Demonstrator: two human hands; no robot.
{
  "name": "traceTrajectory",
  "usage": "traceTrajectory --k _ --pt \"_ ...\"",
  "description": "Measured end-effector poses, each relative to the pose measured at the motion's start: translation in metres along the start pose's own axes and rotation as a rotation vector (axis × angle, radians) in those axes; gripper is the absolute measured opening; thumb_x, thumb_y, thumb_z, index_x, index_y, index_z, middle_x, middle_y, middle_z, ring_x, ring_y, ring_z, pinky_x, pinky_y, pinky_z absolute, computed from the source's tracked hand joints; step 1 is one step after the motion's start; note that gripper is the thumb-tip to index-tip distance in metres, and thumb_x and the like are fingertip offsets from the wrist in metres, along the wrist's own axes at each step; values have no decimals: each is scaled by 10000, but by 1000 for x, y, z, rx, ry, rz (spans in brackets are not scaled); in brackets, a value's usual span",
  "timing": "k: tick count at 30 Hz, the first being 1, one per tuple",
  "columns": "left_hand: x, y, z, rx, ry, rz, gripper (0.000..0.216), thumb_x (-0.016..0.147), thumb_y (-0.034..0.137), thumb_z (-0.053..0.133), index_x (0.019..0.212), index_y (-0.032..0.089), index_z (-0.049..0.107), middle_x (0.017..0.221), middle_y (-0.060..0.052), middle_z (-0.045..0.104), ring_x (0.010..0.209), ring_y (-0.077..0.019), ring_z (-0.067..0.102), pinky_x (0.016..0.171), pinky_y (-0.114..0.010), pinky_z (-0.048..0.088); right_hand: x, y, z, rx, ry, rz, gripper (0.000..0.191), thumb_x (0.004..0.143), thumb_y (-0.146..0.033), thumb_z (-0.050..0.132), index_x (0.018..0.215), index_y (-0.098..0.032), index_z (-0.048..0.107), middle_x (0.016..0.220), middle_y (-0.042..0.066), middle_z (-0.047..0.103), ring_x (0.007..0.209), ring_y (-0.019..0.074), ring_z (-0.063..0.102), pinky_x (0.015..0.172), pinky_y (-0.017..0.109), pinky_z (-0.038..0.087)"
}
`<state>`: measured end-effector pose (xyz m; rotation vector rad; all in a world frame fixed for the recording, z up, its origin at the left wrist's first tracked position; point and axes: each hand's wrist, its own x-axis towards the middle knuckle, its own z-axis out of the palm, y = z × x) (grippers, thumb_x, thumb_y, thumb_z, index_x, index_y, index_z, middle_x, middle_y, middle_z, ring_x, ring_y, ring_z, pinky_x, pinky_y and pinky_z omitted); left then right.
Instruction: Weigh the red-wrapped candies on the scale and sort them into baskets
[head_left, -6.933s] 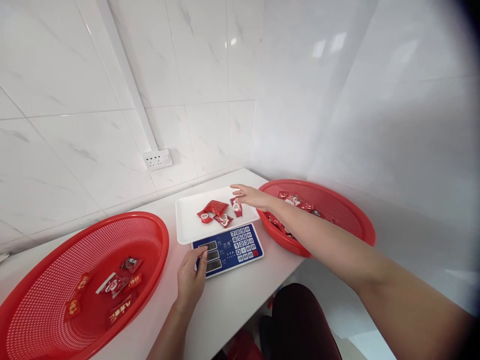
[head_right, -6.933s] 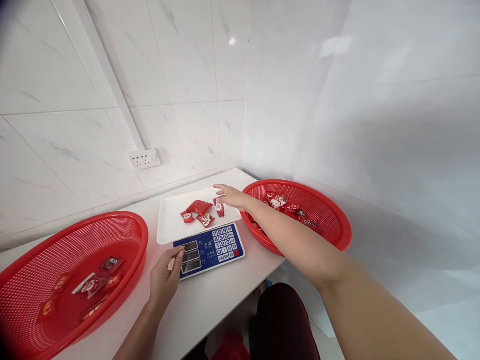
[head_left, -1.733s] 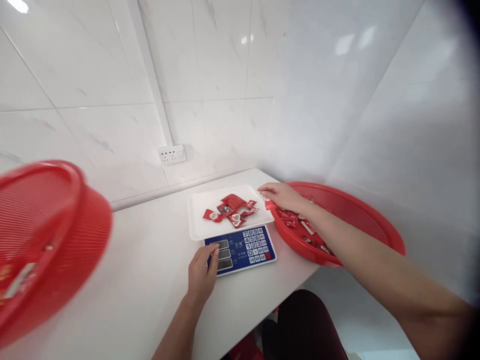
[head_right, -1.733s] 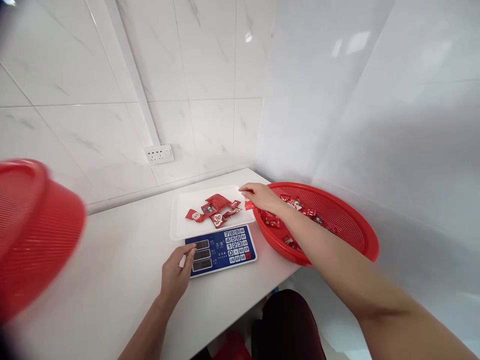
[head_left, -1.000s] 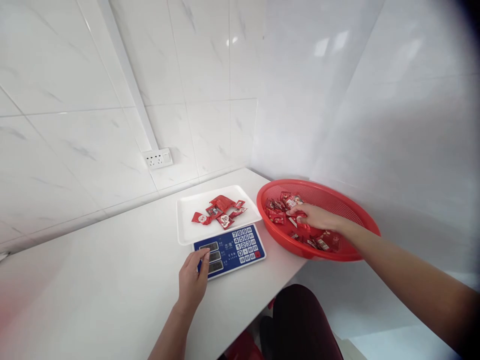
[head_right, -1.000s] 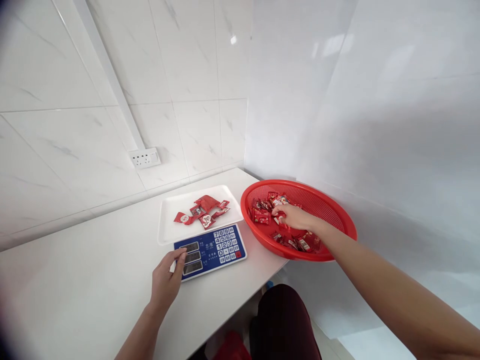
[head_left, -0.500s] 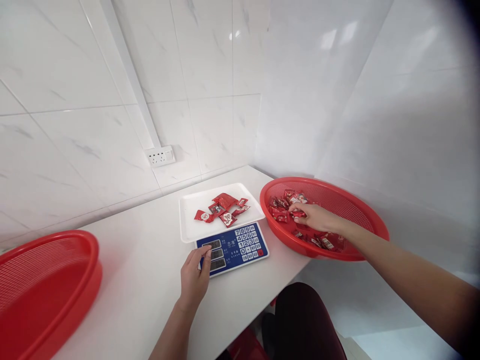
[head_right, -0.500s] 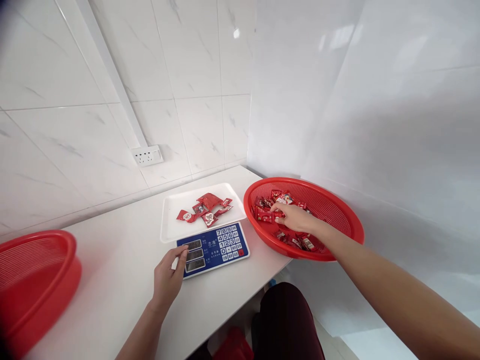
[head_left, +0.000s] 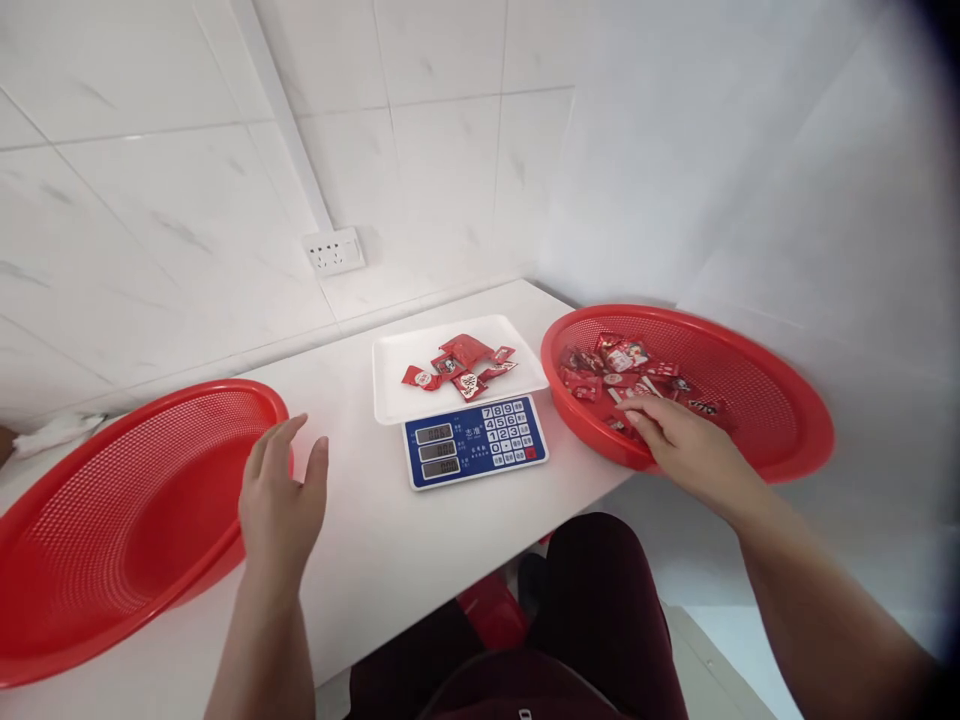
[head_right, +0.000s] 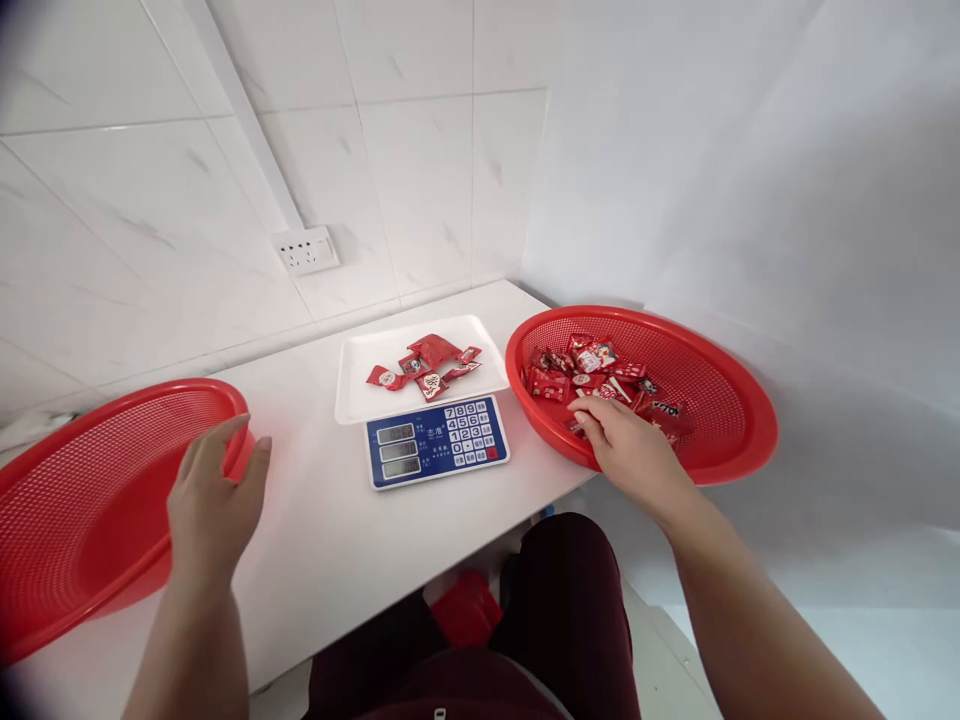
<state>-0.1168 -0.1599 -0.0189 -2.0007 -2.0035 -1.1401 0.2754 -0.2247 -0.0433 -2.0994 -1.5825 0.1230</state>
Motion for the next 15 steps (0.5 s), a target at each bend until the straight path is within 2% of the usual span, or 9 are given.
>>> traceTrajectory --k 4,7,11,15 --pt "-4 -25 -17 350 -282 -26 523 885 435 396 1327 157 423 1382 -168 440 1260 -356 405 957 -537 395 -8 0 10 -49 7 53 354 875 -443 367 1077 -241 577 1140 82 619 933 273 616 702 371 482" --pt "-9 -39 -20 450 -401 -104 572 895 463 328 1367 142 367 1319 -185 506 1154 -374 505 854 -529 460 -8 -1 13 -80 -20 54 417 854 -514 394 1115 -241 570 1155 88 609 882 276 624 663 371 478" --pt "-10 -41 -20 461 -440 -175 590 890 518 267 1370 189 364 1259 -167 569 1046 -392 574 628 -468 520 -7 0 15 -113 -62 42 450 866 -538 341 1129 -257 575 1149 78 614 907 289 613 663 378 468" --pt "-12 -34 -14 455 -433 -91 546 899 495 273 1333 196 415 1238 -147 593 1066 -355 581 620 -405 521 -8 0 15 -111 -70 50 448 865 -539 336 1116 -266 589 1142 79 623 901 296 610 670 387 463"
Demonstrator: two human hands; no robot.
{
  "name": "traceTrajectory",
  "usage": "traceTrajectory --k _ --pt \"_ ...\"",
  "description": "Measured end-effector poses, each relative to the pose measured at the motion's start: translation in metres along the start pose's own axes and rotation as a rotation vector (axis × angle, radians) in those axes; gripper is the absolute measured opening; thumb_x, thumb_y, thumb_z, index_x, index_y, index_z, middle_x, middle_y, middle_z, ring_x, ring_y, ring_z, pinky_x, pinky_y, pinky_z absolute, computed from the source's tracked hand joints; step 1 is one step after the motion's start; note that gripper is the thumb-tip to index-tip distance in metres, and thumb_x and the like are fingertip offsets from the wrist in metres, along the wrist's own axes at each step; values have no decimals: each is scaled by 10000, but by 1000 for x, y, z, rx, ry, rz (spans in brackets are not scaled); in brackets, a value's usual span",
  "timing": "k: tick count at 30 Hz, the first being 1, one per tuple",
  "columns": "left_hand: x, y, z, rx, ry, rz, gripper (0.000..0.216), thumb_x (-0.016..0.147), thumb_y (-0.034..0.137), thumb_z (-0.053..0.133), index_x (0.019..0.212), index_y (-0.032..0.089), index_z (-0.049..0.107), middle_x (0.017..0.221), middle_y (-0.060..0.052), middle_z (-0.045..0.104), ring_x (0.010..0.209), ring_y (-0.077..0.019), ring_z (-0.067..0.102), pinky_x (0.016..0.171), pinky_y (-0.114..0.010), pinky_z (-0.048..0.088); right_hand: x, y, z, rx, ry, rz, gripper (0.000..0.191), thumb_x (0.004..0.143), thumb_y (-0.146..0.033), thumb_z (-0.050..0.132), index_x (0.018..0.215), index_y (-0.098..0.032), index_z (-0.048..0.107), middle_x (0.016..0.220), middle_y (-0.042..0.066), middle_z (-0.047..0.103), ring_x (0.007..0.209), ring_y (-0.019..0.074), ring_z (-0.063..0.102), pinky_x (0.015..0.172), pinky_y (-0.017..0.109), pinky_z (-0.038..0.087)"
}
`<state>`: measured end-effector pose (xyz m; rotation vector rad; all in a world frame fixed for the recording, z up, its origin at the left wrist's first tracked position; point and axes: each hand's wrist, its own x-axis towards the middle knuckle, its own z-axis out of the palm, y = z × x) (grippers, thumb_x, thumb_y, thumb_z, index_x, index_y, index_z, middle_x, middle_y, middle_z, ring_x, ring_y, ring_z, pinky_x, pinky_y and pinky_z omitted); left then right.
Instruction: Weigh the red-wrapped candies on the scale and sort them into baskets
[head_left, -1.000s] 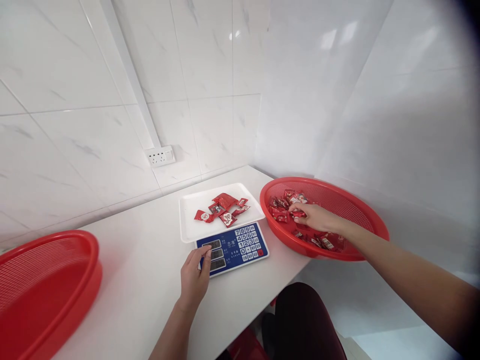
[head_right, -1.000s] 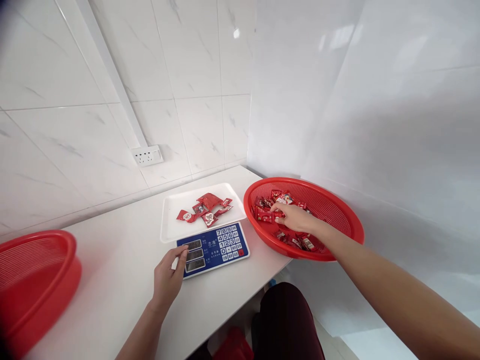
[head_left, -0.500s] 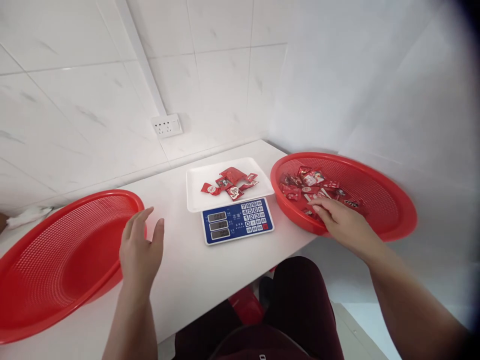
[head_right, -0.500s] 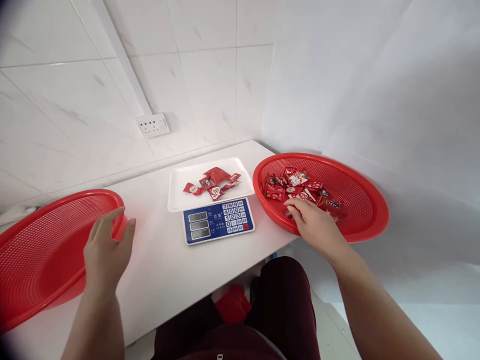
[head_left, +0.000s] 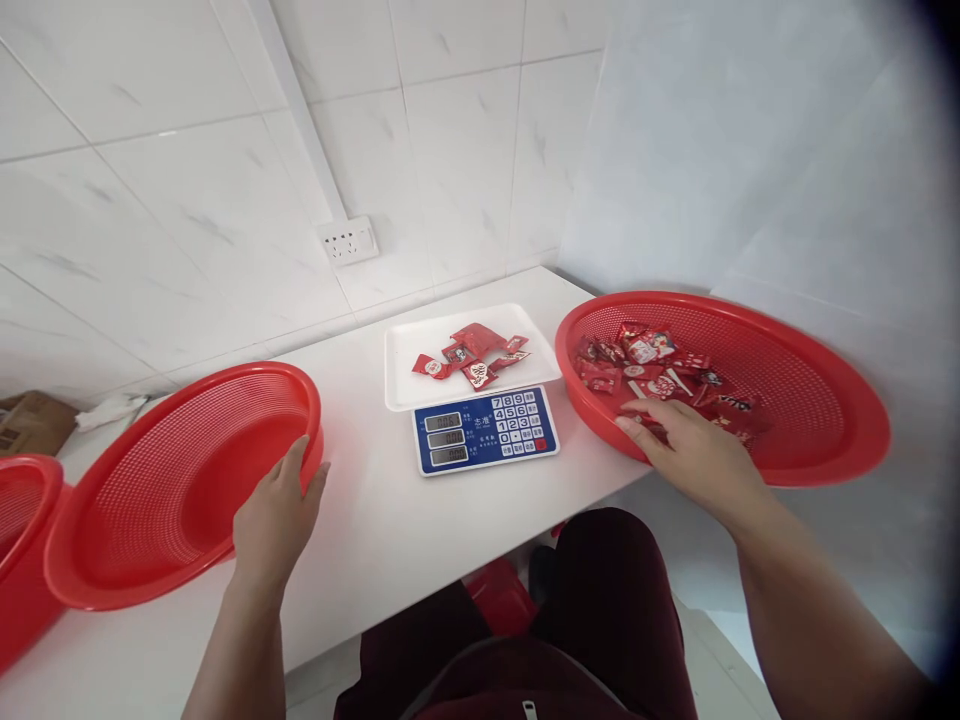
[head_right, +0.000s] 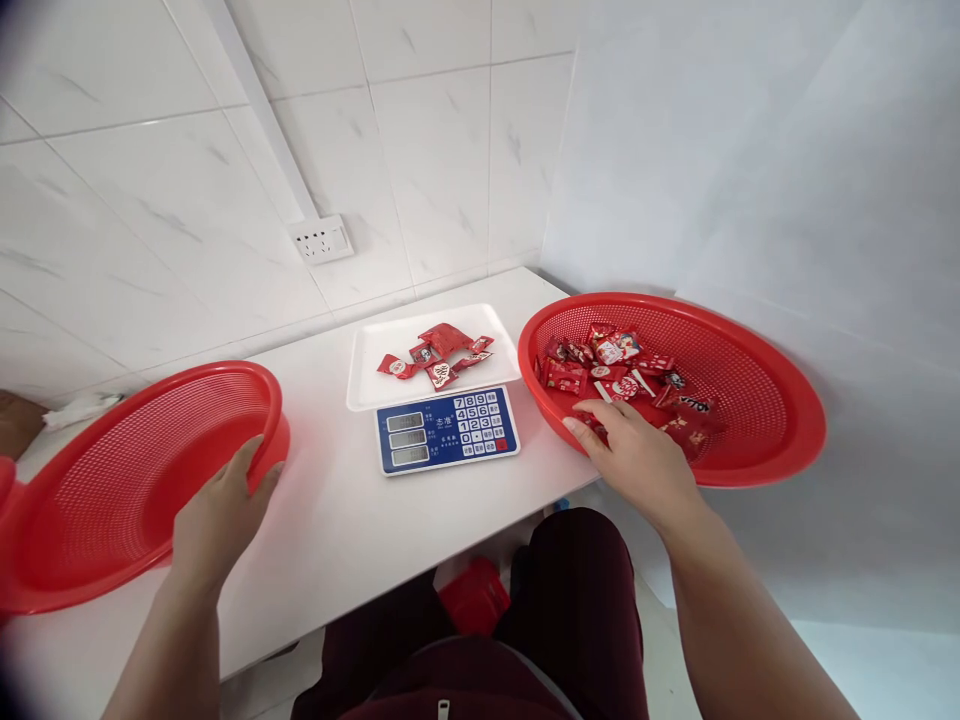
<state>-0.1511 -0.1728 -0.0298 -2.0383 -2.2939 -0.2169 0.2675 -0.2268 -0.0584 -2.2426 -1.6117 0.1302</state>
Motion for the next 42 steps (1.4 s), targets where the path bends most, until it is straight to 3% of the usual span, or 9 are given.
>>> traceTrajectory --k 6,11,18,21,27,30,34,37,42 --pt "1 19 11 -49 -1 141 487 903 458 326 1309 217 444 1187 -113 630 1025 -311 611 618 -380 527 1 0 0 17 -1 9 455 863 -545 337 1112 -259 587 1177 79 612 927 294 607 671 383 468" --pt "19 54 8 -156 121 423 412 906 355 387 1261 175 491 1323 -113 525 1248 -279 440 960 -427 422 2 0 0 4 -44 32 468 861 -556 319 1122 -262 574 1216 60 593 964 296 605 659 379 481" --pt "89 128 0 -162 -118 718 407 886 126 403 1284 191 457 1343 -76 499 1279 -193 404 1031 -353 372 1 -1 0 -23 -5 17 456 859 -562 327 1099 -277 590 1181 59 619 921 286 628 599 350 479" --pt "112 143 8 -121 -175 735 355 888 221 492 1240 174 487 1286 -102 519 1170 -229 499 957 -439 428 0 -2 0 -24 -4 6 443 863 -554 320 1090 -281 586 1172 48 623 890 269 635 589 341 476" --pt "120 146 9 -42 -168 663 313 871 324 538 1141 164 541 1142 -77 574 957 -188 588 806 -398 505 0 -2 1 -39 18 -11 430 866 -538 329 1086 -281 595 1163 49 629 814 240 645 578 329 469" --pt "121 128 -8 -24 -74 551 299 887 283 497 1162 166 511 1166 -91 542 982 -202 569 774 -377 505 0 -2 0 -27 -3 1 441 866 -549 319 1095 -282 585 1179 42 620 850 247 642 600 337 477" --pt "126 97 -35 29 -14 420 334 844 145 409 1161 119 507 1160 -180 508 1064 -315 525 752 -426 485 -1 -3 -1 -25 -30 15 460 869 -559 298 1108 -277 572 1196 40 608 871 261 639 611 358 482" --pt "126 95 -38 39 -44 494 388 814 144 427 1192 155 516 1233 -155 495 1145 -318 480 888 -455 428 -1 -5 -2 -25 -24 15 450 870 -548 302 1097 -276 579 1182 47 618 850 259 646 560 340 470" --pt "123 143 -7 8 -124 785 440 868 117 399 1264 289 482 1244 -38 535 1157 -190 484 947 -325 415 0 -6 -2 -27 -5 -1 447 870 -556 298 1067 -278 588 1162 45 631 862 255 647 565 332 468"
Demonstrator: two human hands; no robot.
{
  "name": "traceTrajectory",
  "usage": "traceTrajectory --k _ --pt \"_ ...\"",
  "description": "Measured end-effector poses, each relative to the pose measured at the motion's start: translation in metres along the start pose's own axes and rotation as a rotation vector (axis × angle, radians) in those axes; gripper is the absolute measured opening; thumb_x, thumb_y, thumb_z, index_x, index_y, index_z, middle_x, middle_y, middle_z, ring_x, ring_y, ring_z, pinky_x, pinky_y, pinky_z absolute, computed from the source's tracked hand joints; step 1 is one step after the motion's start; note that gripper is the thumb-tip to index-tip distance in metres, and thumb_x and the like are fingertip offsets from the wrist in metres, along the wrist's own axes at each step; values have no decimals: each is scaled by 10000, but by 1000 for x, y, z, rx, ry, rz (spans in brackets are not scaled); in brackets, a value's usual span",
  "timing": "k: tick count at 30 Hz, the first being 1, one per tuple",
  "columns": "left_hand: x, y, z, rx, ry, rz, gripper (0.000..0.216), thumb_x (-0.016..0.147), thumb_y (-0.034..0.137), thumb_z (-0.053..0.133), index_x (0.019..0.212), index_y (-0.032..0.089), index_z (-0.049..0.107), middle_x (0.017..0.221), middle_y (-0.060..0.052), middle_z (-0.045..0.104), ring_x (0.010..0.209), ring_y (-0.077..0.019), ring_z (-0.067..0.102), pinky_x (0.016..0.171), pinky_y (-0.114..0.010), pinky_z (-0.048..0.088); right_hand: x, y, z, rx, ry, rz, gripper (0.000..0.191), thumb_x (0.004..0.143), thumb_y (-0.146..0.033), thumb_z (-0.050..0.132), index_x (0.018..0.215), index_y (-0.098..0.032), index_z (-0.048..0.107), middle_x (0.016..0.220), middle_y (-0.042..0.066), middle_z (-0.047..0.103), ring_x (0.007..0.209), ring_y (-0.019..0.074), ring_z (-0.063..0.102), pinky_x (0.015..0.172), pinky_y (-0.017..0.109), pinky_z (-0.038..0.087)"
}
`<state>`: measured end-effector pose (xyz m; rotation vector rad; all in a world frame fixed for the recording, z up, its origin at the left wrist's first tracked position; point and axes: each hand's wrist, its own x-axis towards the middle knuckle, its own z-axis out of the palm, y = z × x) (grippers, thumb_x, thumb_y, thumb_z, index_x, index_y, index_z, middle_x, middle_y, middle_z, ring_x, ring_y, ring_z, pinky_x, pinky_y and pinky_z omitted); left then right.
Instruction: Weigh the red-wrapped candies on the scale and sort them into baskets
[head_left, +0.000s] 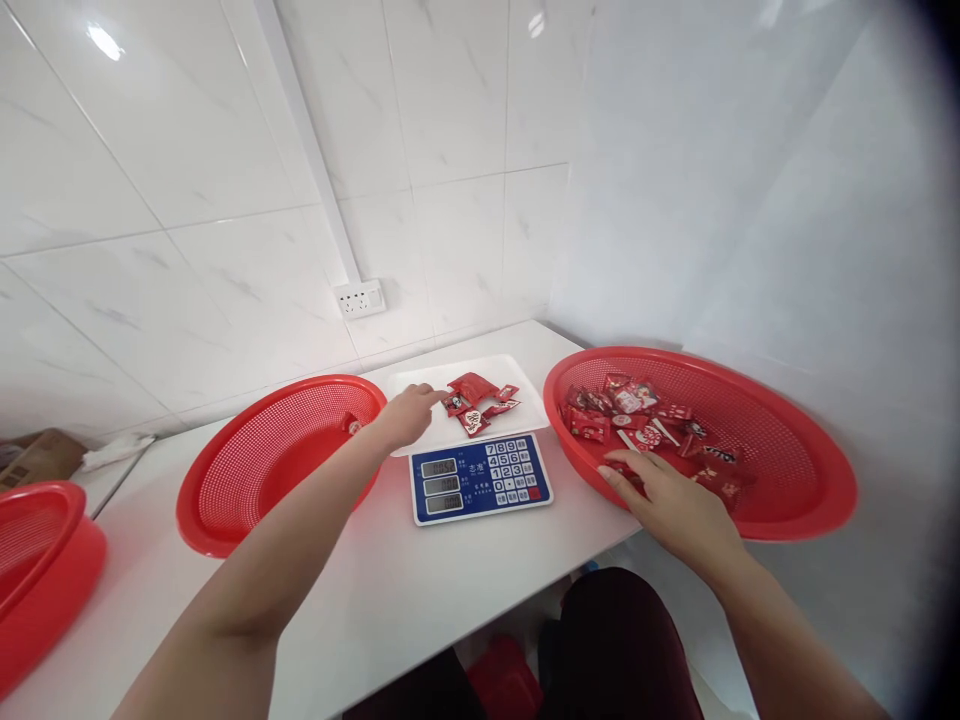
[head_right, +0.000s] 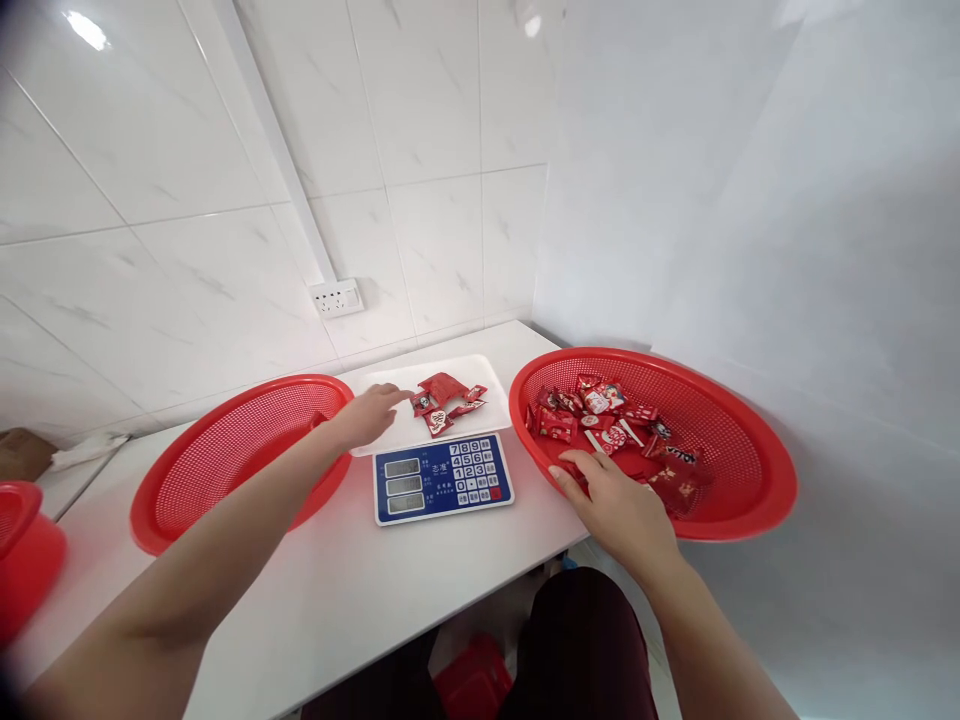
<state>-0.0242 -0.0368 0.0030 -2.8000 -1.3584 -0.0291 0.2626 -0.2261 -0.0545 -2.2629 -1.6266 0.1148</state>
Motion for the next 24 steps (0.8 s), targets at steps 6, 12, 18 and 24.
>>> traceTrajectory --k 6,12,18,24 --pt "37 17 17 27 -1 104 334 872 312 534 1183 191 526 1268 -92 505 1095 -230 525 905 -466 447 -2 0 0 -8 -40 25 447 880 -552 276 1112 -289 553 1189 33 608 888 252 642 638 344 481" --pt "32 11 9 -47 -34 83 327 870 331 538 1150 160 535 1135 -80 577 950 -190 592 795 -398 509 -2 -1 -2 -10 -45 24 466 882 -565 254 1126 -297 547 1170 45 609 861 254 646 605 339 469" --pt "35 37 10 -142 -66 152 305 874 331 530 1133 169 548 1149 -78 574 968 -190 585 815 -400 501 -2 -3 -3 -21 -54 30 452 887 -543 260 1124 -289 549 1162 42 611 861 253 644 605 342 468" --pt "44 40 19 -151 -149 147 318 868 339 540 1134 164 548 1146 -80 576 977 -196 583 822 -410 497 -4 -1 0 -23 -31 27 462 886 -555 264 1122 -288 559 1167 39 612 863 243 648 600 328 465"
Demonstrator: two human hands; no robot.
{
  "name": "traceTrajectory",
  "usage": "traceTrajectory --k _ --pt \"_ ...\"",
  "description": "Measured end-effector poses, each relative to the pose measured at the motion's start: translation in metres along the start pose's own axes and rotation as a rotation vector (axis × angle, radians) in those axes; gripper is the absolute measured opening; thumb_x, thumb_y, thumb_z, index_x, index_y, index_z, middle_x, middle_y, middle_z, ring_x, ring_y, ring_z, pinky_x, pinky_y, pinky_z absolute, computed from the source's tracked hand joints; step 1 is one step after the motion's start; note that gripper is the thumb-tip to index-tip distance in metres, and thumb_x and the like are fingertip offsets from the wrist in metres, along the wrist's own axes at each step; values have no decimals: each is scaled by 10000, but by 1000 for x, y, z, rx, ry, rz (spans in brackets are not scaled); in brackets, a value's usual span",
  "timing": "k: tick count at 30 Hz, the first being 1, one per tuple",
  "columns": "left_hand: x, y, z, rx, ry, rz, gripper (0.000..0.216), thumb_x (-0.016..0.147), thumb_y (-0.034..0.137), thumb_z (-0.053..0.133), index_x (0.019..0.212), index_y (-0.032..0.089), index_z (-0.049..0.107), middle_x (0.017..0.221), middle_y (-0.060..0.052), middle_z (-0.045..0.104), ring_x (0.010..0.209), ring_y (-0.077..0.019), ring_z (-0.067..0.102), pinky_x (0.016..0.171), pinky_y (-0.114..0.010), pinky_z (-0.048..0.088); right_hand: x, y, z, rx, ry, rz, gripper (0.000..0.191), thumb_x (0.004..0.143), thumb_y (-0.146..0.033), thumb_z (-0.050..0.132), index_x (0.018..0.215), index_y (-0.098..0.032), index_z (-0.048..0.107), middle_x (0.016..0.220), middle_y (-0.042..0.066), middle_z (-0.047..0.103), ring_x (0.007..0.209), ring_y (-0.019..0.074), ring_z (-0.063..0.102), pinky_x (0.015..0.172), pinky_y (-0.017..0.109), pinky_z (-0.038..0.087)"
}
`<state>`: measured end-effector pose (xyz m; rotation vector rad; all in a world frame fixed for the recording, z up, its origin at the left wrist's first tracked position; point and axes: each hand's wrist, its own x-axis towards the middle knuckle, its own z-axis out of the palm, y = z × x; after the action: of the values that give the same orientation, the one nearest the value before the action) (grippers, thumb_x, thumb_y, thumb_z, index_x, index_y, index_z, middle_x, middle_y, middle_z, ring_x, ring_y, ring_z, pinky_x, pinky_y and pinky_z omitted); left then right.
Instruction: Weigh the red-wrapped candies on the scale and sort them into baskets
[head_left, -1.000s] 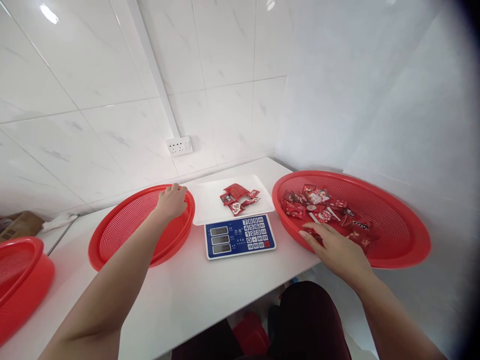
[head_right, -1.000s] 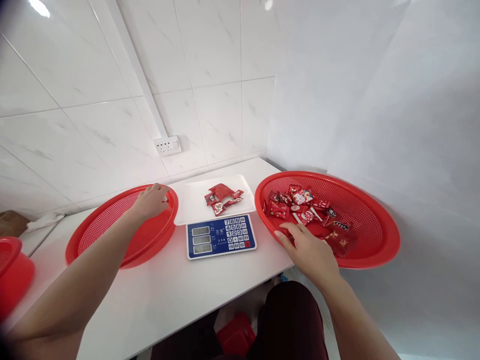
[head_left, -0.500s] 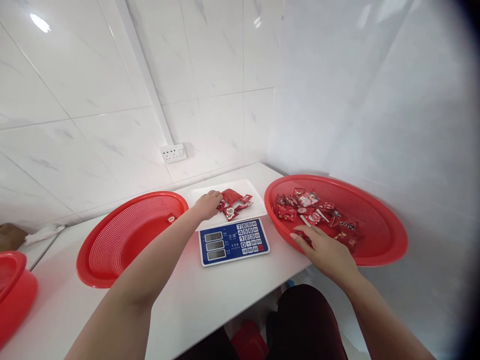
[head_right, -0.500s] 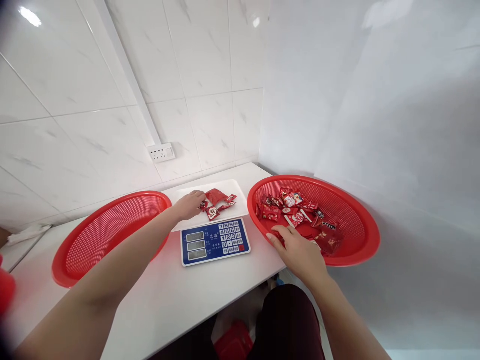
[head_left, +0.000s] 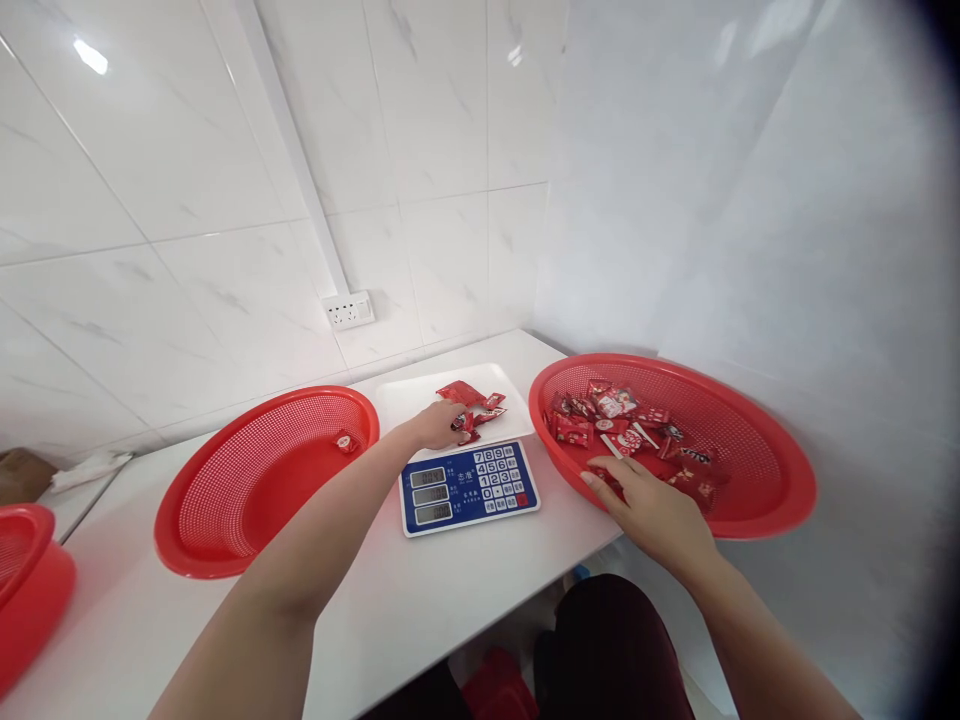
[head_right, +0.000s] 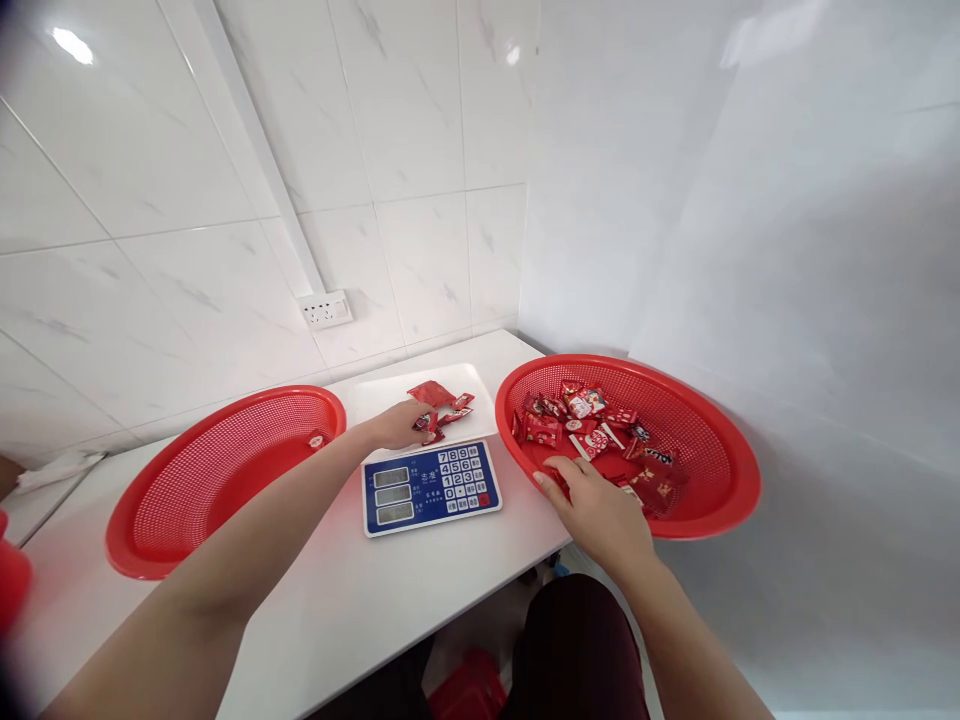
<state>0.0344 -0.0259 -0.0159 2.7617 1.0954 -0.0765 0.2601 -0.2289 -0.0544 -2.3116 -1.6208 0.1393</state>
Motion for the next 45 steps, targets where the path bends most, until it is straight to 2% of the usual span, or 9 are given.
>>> traceTrajectory --k 7,13,17,20,25,29,35,39,45 --pt "-22 -12 -13 -12 121 -135 280 872 334 533 1095 169 566 1136 -76 580 964 -185 582 818 -396 496 1 1 2 -16 11 9 467 886 -564 259 1138 -304 554 1183 23 603 874 232 641 599 319 463" --pt "-77 -62 -52 -32 229 -416 271 879 377 507 1000 144 571 906 -31 605 753 -136 583 676 -316 496 1 2 4 -28 6 14 466 888 -554 265 1146 -292 550 1203 21 599 885 243 641 599 336 469" --pt "-99 -76 -55 -48 196 -490 283 890 393 481 964 137 573 828 -13 596 688 -122 572 629 -293 489 1 2 4 -45 12 6 464 889 -551 266 1138 -291 560 1214 17 599 867 244 645 597 345 473" --pt "-89 -62 -41 -71 126 -455 289 887 384 496 1035 147 571 931 -36 616 755 -134 599 667 -311 513 2 2 3 -52 15 8 464 889 -546 267 1136 -294 568 1211 18 605 820 237 653 573 342 473" --pt "-49 -26 -10 -31 74 -404 314 875 339 529 1136 165 544 1130 -78 582 945 -185 593 797 -393 508 3 3 5 -45 35 -6 456 885 -538 285 1115 -285 587 1176 22 624 806 233 655 545 336 473" --pt "-37 -16 -1 4 70 -372 326 873 328 534 1157 169 535 1168 -83 565 983 -197 583 822 -412 499 2 4 7 -34 28 -18 442 886 -538 284 1101 -287 578 1155 9 628 826 228 652 554 332 474" --pt "-51 -24 2 -13 65 -309 312 873 325 535 1144 170 541 1146 -79 574 953 -186 591 796 -390 510 1 4 6 -47 22 -5 450 885 -537 271 1117 -284 562 1161 16 626 833 240 653 536 330 463" --pt "-56 -25 2 -4 132 -294 304 874 322 534 1138 172 546 1148 -78 574 960 -187 589 803 -391 508 2 5 8 -45 33 -21 455 881 -544 272 1116 -288 565 1186 16 618 844 248 652 529 327 463" --pt "-73 -50 -34 18 288 -417 318 877 322 528 1158 174 533 1179 -84 558 988 -196 579 824 -407 499 1 5 8 -46 40 -23 460 878 -543 273 1111 -281 571 1189 23 617 814 252 655 532 342 471"
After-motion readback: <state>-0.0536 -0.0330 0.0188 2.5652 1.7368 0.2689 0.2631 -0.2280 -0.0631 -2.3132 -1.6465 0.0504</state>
